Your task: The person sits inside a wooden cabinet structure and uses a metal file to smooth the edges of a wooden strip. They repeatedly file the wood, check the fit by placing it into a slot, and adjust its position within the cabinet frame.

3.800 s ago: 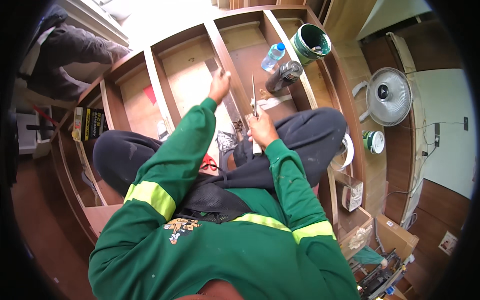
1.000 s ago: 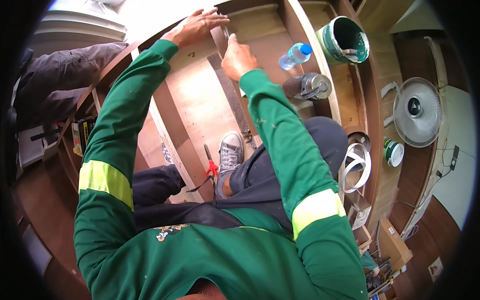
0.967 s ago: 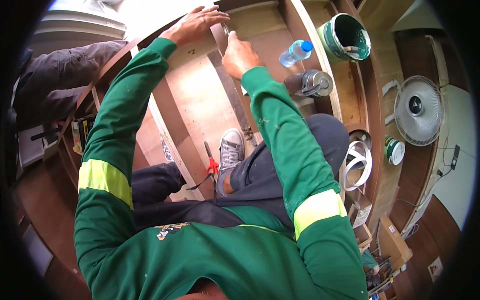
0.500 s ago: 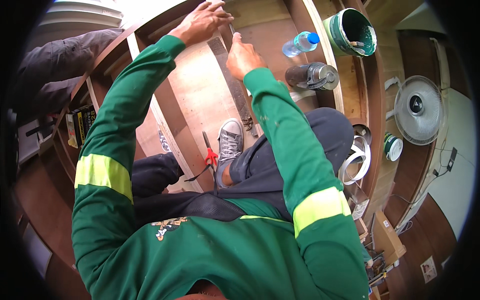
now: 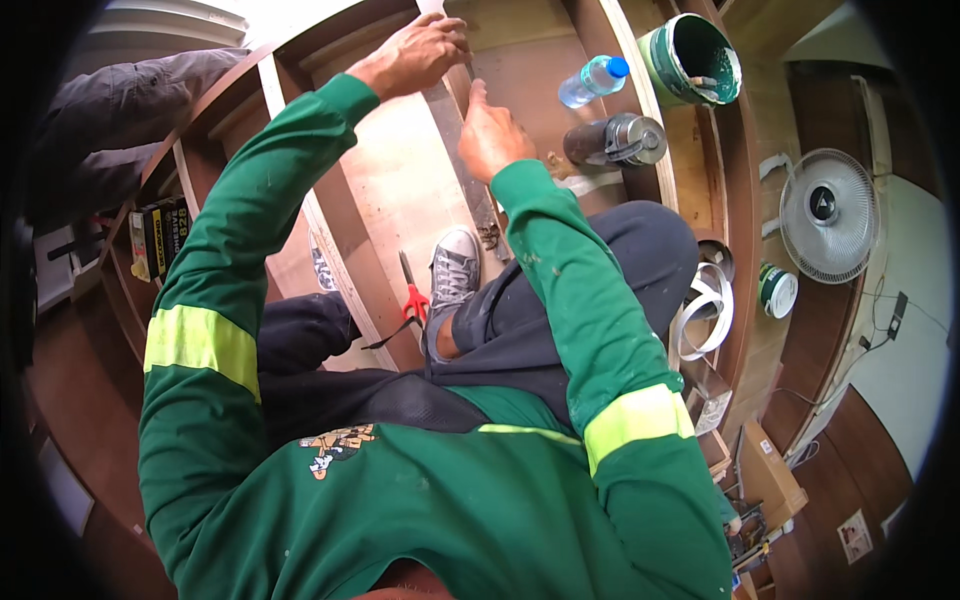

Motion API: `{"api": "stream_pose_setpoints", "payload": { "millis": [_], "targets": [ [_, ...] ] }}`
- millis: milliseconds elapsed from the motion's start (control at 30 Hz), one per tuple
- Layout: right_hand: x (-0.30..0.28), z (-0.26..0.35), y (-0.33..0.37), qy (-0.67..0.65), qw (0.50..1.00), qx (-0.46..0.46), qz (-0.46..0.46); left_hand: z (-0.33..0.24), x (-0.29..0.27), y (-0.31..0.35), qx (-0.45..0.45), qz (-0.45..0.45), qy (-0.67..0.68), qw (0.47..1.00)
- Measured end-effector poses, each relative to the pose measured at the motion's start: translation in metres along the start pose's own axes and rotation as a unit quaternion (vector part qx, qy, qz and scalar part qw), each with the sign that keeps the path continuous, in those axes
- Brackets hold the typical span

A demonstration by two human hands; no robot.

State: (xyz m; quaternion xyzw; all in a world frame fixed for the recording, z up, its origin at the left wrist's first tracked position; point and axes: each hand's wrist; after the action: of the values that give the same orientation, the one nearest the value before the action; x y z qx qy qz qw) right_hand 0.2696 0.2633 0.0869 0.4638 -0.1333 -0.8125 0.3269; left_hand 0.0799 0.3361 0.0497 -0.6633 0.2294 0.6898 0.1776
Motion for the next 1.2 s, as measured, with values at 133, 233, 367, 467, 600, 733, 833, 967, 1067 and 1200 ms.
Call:
{"api": "stream_pose_setpoints", "payload": {
  "millis": [133, 233, 367, 467, 600, 733, 833, 967, 1067, 1200],
  "targets": [
    [-0.007, -0.006, -0.037, -0.001, 1.000, -0.001, 0.016, 0.005, 0.007, -0.019, 0.016, 0.061, -0.033, 0.997],
    [0.003, -0.022, -0.045, 0.012, 1.000, -0.007, -0.012, -0.001, -0.003, -0.034, 0.039, 0.132, -0.073, 0.988],
    [-0.005, -0.022, -0.020, -0.011, 0.997, -0.032, -0.076, 0.005, -0.006, -0.021, 0.030, -0.023, -0.038, 0.999],
    [-0.014, -0.009, 0.011, -0.004, 0.996, -0.069, -0.053, 0.000, -0.007, 0.001, 0.022, -0.053, 0.040, 0.998],
    [-0.003, -0.004, 0.040, 0.011, 0.997, -0.049, -0.050, -0.026, 0.000, 0.022, 0.012, -0.033, 0.079, 0.996],
    [-0.001, 0.001, 0.053, -0.003, 0.999, -0.026, -0.035, -0.033, 0.020, 0.033, -0.009, -0.128, 0.101, 0.987],
    [-0.004, -0.009, 0.052, -0.010, 1.000, -0.013, -0.025, -0.035, 0.018, 0.027, -0.023, -0.134, 0.110, 0.985],
    [0.003, -0.013, 0.050, 0.013, 1.000, -0.008, 0.007, -0.040, 0.028, 0.034, -0.014, -0.051, 0.107, 0.993],
    [0.011, -0.021, 0.046, 0.013, 1.000, 0.002, 0.019, -0.048, 0.031, 0.037, -0.032, -0.066, 0.060, 0.995],
    [0.018, -0.034, 0.015, 0.016, 1.000, 0.000, 0.025, -0.046, 0.037, 0.027, -0.017, -0.019, 0.057, 0.998]
  ]
}}
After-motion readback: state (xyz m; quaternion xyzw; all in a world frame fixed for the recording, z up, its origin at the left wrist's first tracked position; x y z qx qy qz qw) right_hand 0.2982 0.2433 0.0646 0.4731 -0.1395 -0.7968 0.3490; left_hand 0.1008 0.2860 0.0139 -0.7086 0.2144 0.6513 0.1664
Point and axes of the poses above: each hand's wrist, its own y-axis away from the middle knuckle, its own x-axis out of the palm, z = x × y, and after that the axes turned 8 degrees about -x, right-handed
